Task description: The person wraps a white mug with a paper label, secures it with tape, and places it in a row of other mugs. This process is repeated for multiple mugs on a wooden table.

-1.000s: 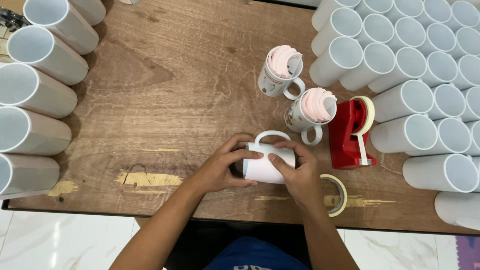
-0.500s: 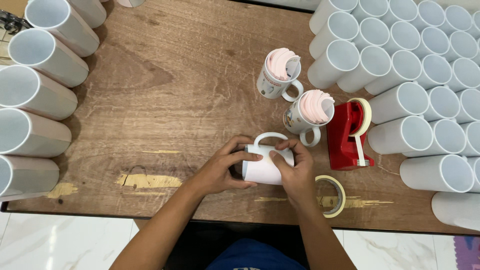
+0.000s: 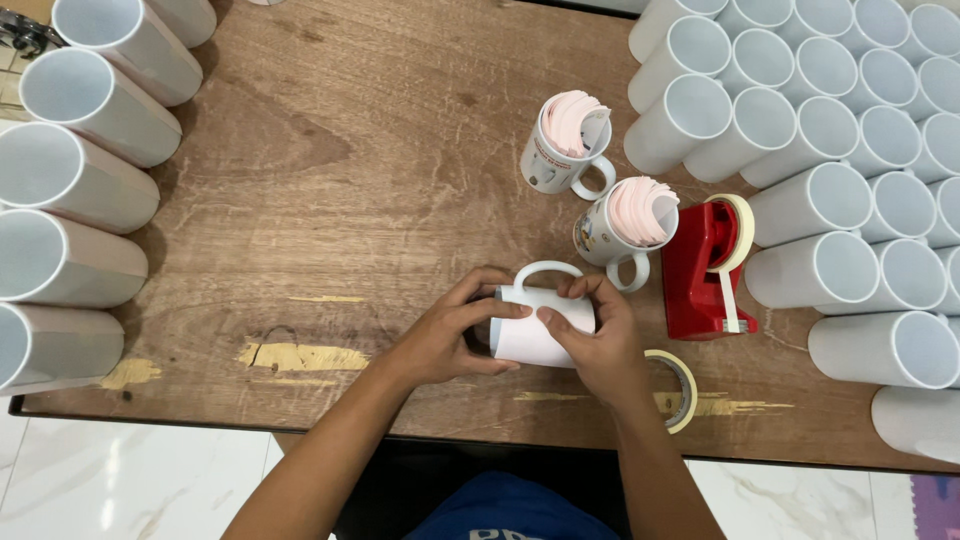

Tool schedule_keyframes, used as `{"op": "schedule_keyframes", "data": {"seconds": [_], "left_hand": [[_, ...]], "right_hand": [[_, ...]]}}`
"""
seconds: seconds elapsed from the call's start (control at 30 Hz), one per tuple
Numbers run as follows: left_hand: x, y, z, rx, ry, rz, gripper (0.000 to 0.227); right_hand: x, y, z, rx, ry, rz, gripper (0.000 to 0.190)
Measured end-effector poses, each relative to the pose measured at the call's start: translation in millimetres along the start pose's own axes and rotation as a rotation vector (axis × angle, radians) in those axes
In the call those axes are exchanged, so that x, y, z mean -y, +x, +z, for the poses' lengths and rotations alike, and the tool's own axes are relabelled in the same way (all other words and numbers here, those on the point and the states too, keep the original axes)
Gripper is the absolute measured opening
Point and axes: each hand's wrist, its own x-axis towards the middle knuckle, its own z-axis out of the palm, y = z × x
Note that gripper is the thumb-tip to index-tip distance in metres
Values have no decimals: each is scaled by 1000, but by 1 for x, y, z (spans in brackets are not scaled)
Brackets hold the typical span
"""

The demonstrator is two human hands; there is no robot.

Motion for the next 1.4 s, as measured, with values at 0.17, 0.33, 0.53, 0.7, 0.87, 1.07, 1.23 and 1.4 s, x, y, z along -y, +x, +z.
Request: {"op": "schedule_keyframes", "data": {"seconds": [0.17,0.33,0.53,0.7,0.87,1.07,1.23,1.4], "left_hand": [[-5,0,-3,5,4,6,51],[1,-1,-3,17,-2,12,51],[14,-4,-3,119,6,158,53],[14,-3,-2,116,28,132,55],[8,0,0,47,12,9,53],[9,0,1,45,3,2,53],[9,2,2,39,4,1,54],[9,2,2,28,-1,16,53]], "right_hand": [[3,-1,-12,172,-40,35,47],[35,-20,-20,298,-200,38,80],[39,-56,-98,-182,-333,-250,21],[39,-42,-154,-425,-633,128,19],[19,-22,-143,-384,-690,142,21],[2,-8,-156,-306,-660,290,18],[10,-7,-157,-296,-483,216,15],[34,-14,-148,-364,-459,224,18]]}}
